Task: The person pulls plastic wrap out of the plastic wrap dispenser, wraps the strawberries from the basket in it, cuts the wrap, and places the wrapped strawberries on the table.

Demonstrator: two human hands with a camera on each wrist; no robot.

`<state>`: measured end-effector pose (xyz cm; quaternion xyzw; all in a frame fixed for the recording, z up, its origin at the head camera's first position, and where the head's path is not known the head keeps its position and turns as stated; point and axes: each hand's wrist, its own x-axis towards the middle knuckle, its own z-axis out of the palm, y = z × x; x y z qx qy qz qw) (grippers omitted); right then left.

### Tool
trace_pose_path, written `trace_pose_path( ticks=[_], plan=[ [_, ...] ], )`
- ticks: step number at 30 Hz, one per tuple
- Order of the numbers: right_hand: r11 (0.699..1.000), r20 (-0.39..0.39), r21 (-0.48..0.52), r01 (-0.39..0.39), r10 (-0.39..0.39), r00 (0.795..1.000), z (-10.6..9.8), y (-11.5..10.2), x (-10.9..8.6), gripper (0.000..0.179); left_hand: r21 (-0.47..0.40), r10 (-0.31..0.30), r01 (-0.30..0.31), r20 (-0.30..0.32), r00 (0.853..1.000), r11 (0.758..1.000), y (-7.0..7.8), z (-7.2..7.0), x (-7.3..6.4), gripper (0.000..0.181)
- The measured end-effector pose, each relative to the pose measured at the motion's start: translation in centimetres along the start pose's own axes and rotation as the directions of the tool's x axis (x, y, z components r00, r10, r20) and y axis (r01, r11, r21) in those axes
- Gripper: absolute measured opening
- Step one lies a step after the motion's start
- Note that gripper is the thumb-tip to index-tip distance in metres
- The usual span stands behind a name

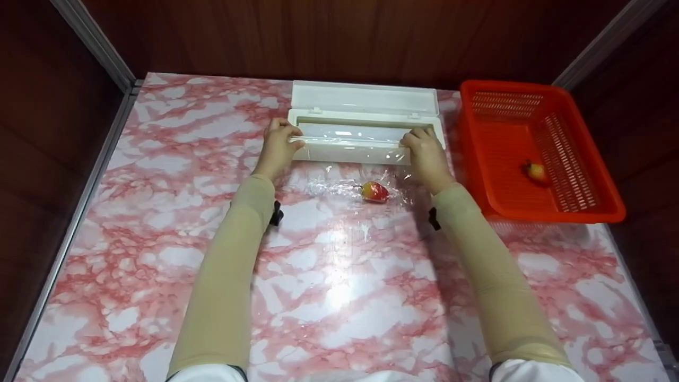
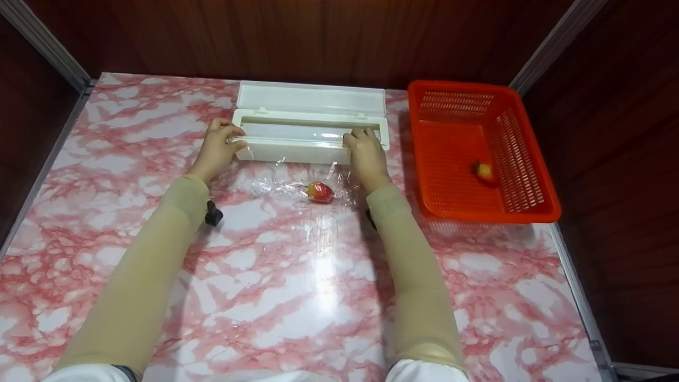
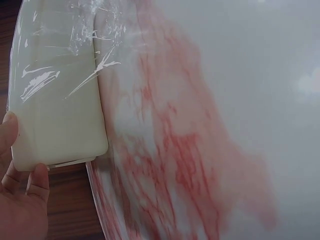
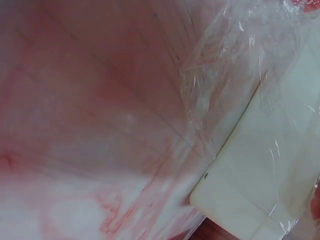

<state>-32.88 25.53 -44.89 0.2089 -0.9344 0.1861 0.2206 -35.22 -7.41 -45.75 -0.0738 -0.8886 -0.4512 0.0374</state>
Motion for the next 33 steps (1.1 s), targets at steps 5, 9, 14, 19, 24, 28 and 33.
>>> trace_pose_path(
  ticks=[5,9,14,19,24,28,33],
  plan=[
    [1.000,0.002,0.010,-0.015,0.015,1.000,-0.2,0.1,0.0,0.027,0.008,0.002,-0.002,0.001,1.000,1.000,0.0,0.0,0.0,0.023],
    [1.000,0.003,-0.002,-0.027,0.027,1.000,-0.2,0.1,0.0,0.023,0.018,-0.003,0.003,-0.004,1.000,1.000,0.1,0.0,-0.1,0.023],
    [0.998,-0.006,-0.037,-0.050,0.050,0.999,-0.4,0.5,-0.3,0.022,0.014,-0.013,0.013,-0.001,1.000,1.000,0.2,0.0,-0.1,0.023],
    [0.992,-0.014,-0.062,-0.109,0.108,0.994,-0.9,1.2,-0.9,0.025,0.012,-0.023,0.023,0.020,1.000,1.000,0.2,-0.2,-0.1,0.024],
    [0.983,-0.042,-0.062,-0.172,0.170,0.985,-1.3,1.9,-1.6,0.025,0.016,-0.033,0.033,0.021,0.999,0.999,0.1,-0.4,-0.1,0.024],
    [0.979,-0.040,-0.083,-0.185,0.182,0.982,-1.5,2.1,-1.9,0.025,0.007,-0.024,0.024,0.016,1.000,1.000,0.0,-0.4,-0.1,0.024],
    [0.963,-0.045,-0.131,-0.237,0.233,0.971,-1.9,2.5,-2.4,0.026,0.010,-0.003,0.003,0.013,1.000,1.000,0.1,-0.2,0.0,0.024]
  ],
)
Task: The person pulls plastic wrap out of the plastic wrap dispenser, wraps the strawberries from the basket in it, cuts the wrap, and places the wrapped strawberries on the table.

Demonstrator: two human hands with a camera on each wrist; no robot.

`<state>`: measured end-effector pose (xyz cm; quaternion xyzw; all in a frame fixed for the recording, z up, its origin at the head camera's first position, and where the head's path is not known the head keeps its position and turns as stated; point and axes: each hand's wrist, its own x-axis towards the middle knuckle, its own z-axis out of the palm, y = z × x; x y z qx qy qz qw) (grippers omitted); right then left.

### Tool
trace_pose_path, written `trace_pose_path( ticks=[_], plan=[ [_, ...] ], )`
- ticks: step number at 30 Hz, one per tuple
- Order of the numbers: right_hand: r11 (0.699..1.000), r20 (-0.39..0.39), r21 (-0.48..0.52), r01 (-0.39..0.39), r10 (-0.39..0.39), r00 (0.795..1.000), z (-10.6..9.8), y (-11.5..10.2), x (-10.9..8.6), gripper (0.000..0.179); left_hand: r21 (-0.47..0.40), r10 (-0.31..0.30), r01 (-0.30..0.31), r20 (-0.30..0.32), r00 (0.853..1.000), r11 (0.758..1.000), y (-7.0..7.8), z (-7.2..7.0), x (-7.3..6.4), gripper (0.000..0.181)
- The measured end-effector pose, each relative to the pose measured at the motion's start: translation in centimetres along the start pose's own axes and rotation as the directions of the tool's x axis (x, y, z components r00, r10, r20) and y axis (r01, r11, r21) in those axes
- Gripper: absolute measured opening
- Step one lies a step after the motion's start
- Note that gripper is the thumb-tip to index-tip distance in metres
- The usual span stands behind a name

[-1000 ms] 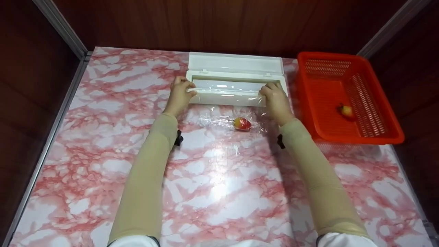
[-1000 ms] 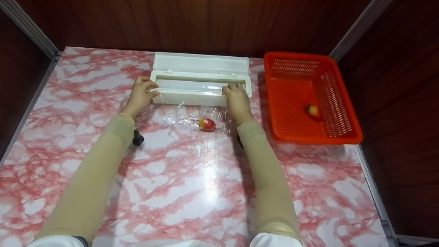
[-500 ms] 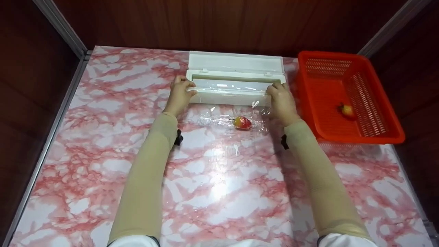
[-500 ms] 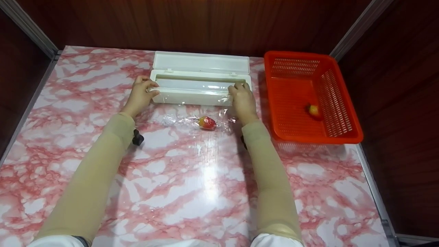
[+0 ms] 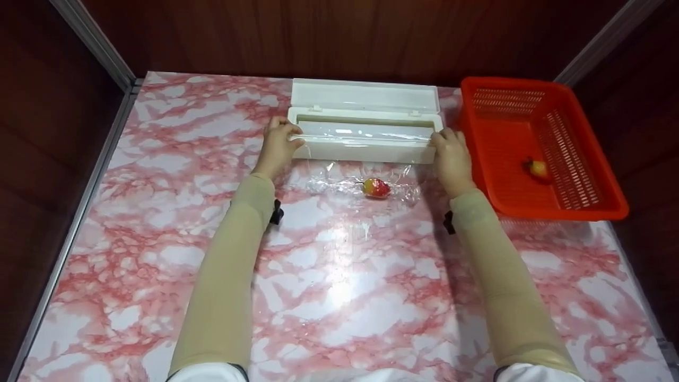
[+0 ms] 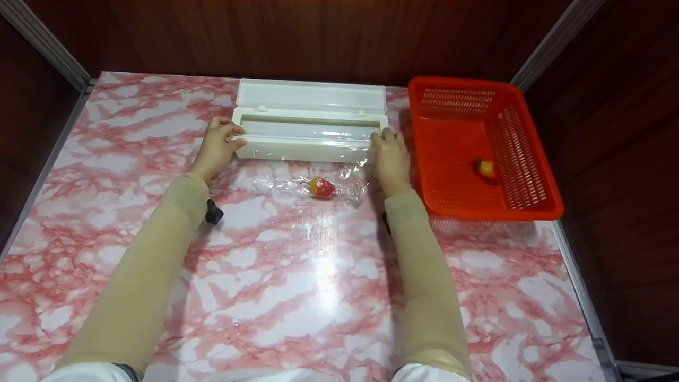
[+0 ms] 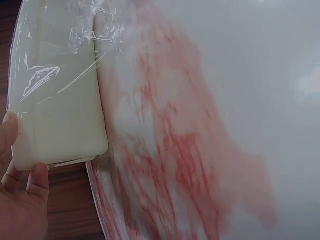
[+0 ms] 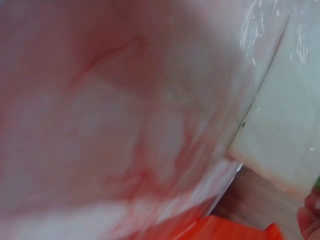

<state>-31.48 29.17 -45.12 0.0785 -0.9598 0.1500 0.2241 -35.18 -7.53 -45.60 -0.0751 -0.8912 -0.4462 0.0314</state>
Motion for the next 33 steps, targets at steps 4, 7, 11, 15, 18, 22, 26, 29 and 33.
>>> trace_pose_path(
  ticks=[4,7,11,15,18,22,26,29,33],
  plan=[
    [0.999,0.007,-0.007,-0.041,0.042,0.999,-0.1,0.3,-0.3,0.022,-0.007,-0.002,0.002,-0.014,1.000,1.000,-0.1,0.0,-0.1,0.023],
    [0.998,0.013,0.014,-0.061,0.061,0.998,0.0,0.1,-0.3,0.022,-0.009,-0.007,0.007,-0.018,1.000,1.000,-0.1,-0.1,-0.1,0.023],
    [0.995,-0.019,0.036,-0.098,0.099,0.995,0.3,0.0,-0.6,0.018,-0.008,-0.004,0.004,-0.013,1.000,1.000,0.0,0.0,-0.1,0.023],
    [0.990,-0.040,0.061,-0.126,0.128,0.991,0.4,-0.3,-0.7,0.015,-0.005,-0.006,0.006,-0.020,1.000,1.000,0.1,0.1,-0.3,0.023],
    [0.982,-0.053,0.102,-0.159,0.165,0.985,0.4,-0.6,-0.8,0.015,0.001,-0.005,0.005,-0.022,1.000,1.000,0.0,0.1,-0.3,0.024],
    [0.955,-0.060,0.200,-0.217,0.233,0.971,0.5,-0.8,-0.8,0.019,0.012,0.003,-0.002,-0.027,1.000,1.000,-0.1,0.2,-0.3,0.025],
    [0.936,-0.085,0.270,-0.223,0.254,0.963,0.5,-1.6,-0.9,0.027,0.017,-0.006,0.006,-0.026,1.000,1.000,0.0,0.2,-0.3,0.024],
    [0.945,-0.091,0.295,-0.143,0.177,0.980,0.4,-3.1,-1.4,0.035,0.011,-0.024,0.024,-0.017,1.000,1.000,0.2,0.1,-0.4,0.023],
    [0.955,0.041,0.295,0.038,-0.052,0.998,0.4,-5.6,-2.5,0.035,0.004,-0.035,0.035,-0.018,0.999,0.999,0.5,0.1,-0.4,0.024]
  ],
)
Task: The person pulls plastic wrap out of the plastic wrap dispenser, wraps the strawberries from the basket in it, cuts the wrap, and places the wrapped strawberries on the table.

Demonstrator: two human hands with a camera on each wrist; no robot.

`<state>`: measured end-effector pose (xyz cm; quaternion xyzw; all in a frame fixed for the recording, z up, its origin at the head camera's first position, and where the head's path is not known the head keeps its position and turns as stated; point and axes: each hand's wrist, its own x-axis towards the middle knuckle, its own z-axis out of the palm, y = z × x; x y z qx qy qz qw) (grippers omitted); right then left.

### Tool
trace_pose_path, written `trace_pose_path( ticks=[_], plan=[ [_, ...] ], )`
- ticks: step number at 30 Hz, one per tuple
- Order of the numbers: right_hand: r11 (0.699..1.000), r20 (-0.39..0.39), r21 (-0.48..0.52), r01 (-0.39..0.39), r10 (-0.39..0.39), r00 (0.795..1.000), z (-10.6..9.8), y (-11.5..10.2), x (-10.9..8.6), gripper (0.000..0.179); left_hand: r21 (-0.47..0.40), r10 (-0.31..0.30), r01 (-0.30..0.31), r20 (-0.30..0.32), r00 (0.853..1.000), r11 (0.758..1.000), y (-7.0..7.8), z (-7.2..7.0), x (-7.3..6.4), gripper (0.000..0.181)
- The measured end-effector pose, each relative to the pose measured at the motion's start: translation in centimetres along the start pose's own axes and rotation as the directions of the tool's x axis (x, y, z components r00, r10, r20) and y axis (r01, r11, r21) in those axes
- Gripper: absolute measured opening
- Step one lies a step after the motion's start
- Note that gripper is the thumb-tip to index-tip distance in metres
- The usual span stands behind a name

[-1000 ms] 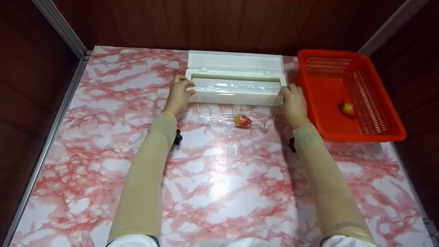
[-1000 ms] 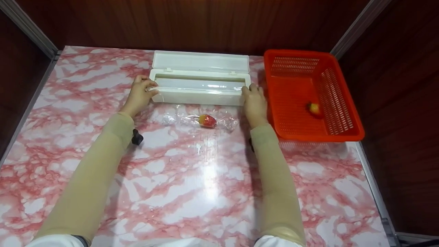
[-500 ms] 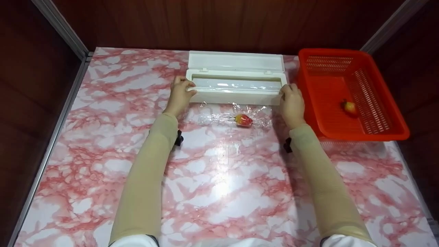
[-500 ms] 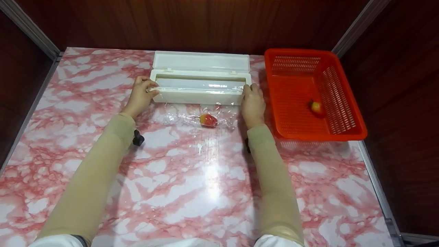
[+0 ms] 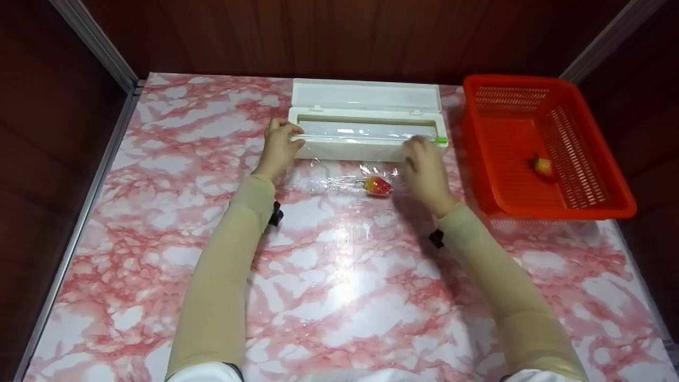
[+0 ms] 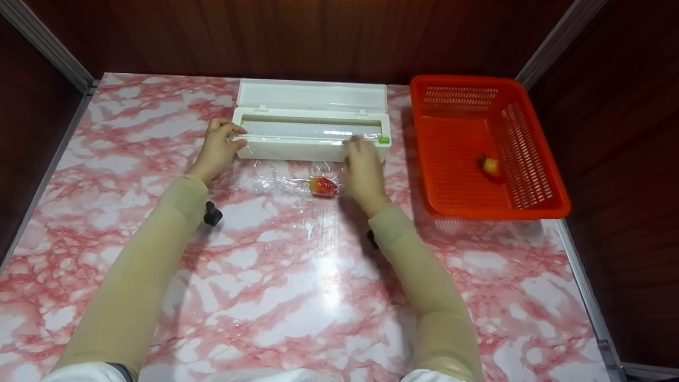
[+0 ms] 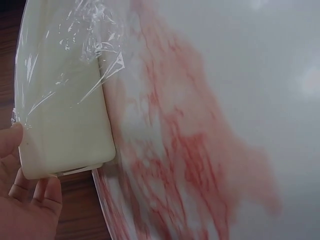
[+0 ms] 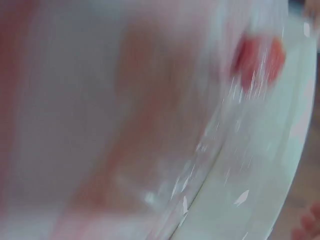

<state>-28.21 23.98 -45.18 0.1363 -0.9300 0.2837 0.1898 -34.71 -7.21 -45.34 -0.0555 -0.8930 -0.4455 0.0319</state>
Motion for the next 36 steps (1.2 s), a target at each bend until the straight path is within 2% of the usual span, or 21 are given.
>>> trace_pose_path(
  ticks=[2,4,7,9,12,18,21,23,26,28,30,32,33,34,36],
  plan=[
    [0.998,0.143,-0.016,0.069,-0.066,0.987,0.7,-1.0,-0.8,0.032,-0.007,-0.003,0.003,-0.004,1.000,1.000,0.1,0.0,0.0,0.025],
    [0.993,0.269,-0.054,0.107,-0.089,0.959,1.4,-1.7,-1.6,0.030,-0.014,-0.007,0.007,-0.008,1.000,1.000,0.1,0.0,0.0,0.027],
    [0.982,0.373,-0.115,0.151,-0.098,0.923,2.3,-2.2,-2.6,0.031,-0.025,-0.018,0.017,-0.009,1.000,1.000,0.1,0.0,0.0,0.031],
    [0.972,0.380,-0.146,0.183,-0.115,0.918,2.7,-2.4,-2.9,0.030,-0.030,-0.027,0.026,-0.009,1.000,0.999,0.1,0.0,0.0,0.033],
    [0.960,0.360,-0.167,0.222,-0.151,0.921,3.0,-2.5,-3.0,0.026,-0.035,-0.038,0.038,-0.009,0.999,0.999,0.1,-0.1,-0.1,0.035],
    [0.959,0.338,-0.155,0.238,-0.175,0.925,3.3,-2.6,-2.7,0.013,-0.076,-0.048,0.047,-0.010,0.999,0.996,0.0,-0.3,-0.2,0.034],
    [0.960,0.336,-0.141,0.242,-0.183,0.924,3.2,-2.7,-2.5,0.010,-0.110,-0.063,0.058,-0.038,0.997,0.992,0.1,-0.5,-0.4,0.031],
    [0.959,0.336,-0.126,0.254,-0.199,0.921,3.2,-2.7,-2.3,0.008,-0.103,-0.068,0.060,-0.075,0.995,0.993,0.3,-0.7,-0.5,0.029],
    [0.955,0.336,-0.118,0.271,-0.218,0.916,3.1,-2.8,-2.2,0.008,-0.065,-0.033,0.025,-0.126,0.991,0.998,1.2,-0.6,-1.0,0.026],
    [0.952,0.337,-0.120,0.281,-0.227,0.914,3.1,-2.8,-2.1,0.009,-0.035,0.033,-0.038,-0.127,0.991,0.999,2.2,-0.1,-1.4,0.024],
    [0.948,0.340,-0.133,0.291,-0.232,0.911,3.0,-2.9,-2.1,0.011,-0.025,0.100,-0.101,-0.057,0.993,0.995,3.3,0.7,-2.1,0.022],
    [0.945,0.342,-0.139,0.297,-0.236,0.909,3.1,-2.9,-2.0,0.012,-0.022,0.140,-0.138,0.085,0.987,0.990,4.5,1.6,-2.8,0.021],
    [0.944,0.343,-0.140,0.299,-0.237,0.909,3.1,-2.9,-2.0,0.013,-0.004,0.153,-0.154,0.167,0.974,0.988,5.0,2.2,-3.1,0.020],
    [0.944,0.343,-0.138,0.299,-0.237,0.909,3.2,-3.0,-1.9,0.014,0.012,0.150,-0.159,0.260,0.954,0.987,5.4,2.7,-3.5,0.021],
    [0.947,0.343,-0.134,0.293,-0.233,0.910,3.4,-3.0,-1.9,0.013,0.070,0.144,-0.189,0.412,0.900,0.980,5.8,4.0,-3.9,0.023]
  ],
)
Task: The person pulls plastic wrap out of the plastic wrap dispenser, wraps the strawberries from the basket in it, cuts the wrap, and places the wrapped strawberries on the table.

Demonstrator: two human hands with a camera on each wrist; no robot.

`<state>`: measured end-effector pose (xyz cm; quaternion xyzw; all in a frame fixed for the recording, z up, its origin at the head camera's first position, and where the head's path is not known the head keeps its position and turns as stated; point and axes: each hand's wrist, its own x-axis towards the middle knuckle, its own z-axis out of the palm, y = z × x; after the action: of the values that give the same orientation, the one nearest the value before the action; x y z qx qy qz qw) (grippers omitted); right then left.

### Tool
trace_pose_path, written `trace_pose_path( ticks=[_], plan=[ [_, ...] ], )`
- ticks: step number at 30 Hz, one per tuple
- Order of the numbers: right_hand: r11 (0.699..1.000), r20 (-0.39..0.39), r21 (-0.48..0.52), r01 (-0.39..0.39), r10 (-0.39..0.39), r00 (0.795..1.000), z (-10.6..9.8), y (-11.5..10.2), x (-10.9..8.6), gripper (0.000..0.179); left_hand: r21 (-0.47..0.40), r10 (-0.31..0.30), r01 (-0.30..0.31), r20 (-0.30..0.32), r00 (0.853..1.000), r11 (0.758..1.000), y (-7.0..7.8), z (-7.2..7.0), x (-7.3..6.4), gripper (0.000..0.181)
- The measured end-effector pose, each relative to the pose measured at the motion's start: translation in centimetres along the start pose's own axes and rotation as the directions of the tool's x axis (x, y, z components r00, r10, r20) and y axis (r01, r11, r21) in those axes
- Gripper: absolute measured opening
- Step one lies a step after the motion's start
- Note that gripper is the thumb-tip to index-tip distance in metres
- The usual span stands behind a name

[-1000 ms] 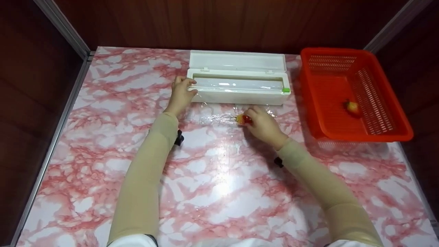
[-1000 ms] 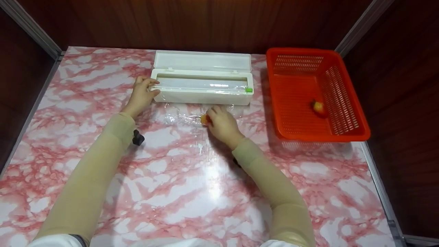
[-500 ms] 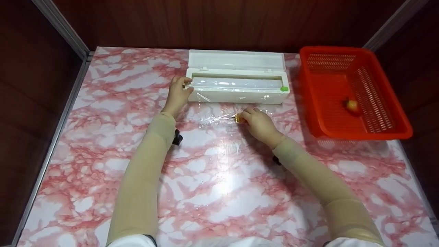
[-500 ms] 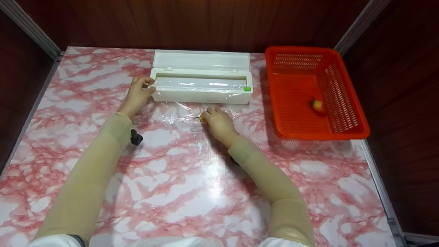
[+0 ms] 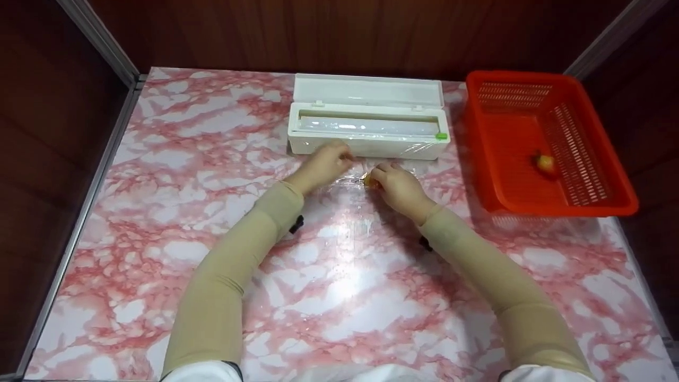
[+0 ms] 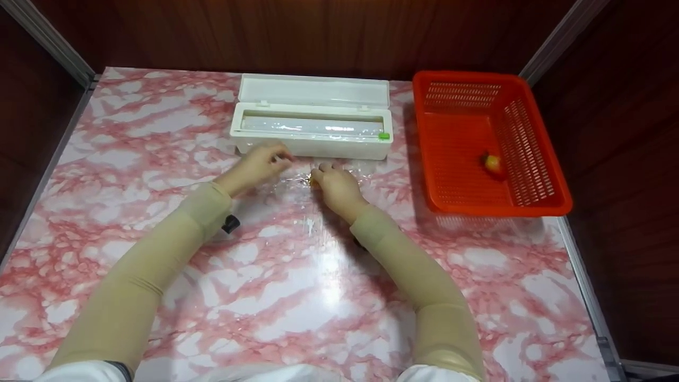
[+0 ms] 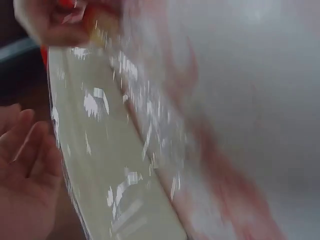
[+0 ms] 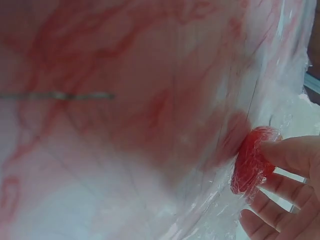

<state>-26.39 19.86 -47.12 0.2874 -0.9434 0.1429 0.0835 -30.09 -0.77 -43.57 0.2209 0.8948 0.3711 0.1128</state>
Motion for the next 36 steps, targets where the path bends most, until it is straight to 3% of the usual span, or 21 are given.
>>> trace_pose_path(
  ticks=[3,7,16,24,31,36],
  plan=[
    [1.000,0.000,0.003,-0.017,0.017,1.000,0.1,0.0,0.1,0.010,0.129,0.025,-0.045,0.150,0.988,0.991,0.4,1.9,0.5,0.025],
    [0.999,0.015,0.004,-0.048,0.048,0.999,0.2,-0.2,0.0,0.014,0.221,0.038,-0.085,0.210,0.977,0.972,0.4,3.8,0.9,0.028],
    [0.993,0.064,0.051,-0.105,0.101,0.993,-0.3,-0.6,0.1,0.028,0.263,0.019,-0.062,0.163,0.986,0.963,0.1,5.0,0.9,0.038],
    [0.983,0.107,0.155,-0.098,0.082,0.991,-0.3,-0.5,-0.1,0.019,0.313,0.020,-0.067,0.149,0.989,0.947,0.0,5.1,0.5,0.031],
    [0.943,0.223,0.268,-0.197,0.138,0.965,-0.7,-0.2,-0.2,0.024,0.341,0.009,-0.067,0.169,0.986,0.938,0.0,4.8,0.2,0.026],
    [0.924,0.287,0.284,-0.257,0.174,0.942,-1.2,-0.2,0.0,0.019,0.343,-0.022,-0.044,0.186,0.982,0.938,0.0,4.4,0.2,0.022]
  ],
)
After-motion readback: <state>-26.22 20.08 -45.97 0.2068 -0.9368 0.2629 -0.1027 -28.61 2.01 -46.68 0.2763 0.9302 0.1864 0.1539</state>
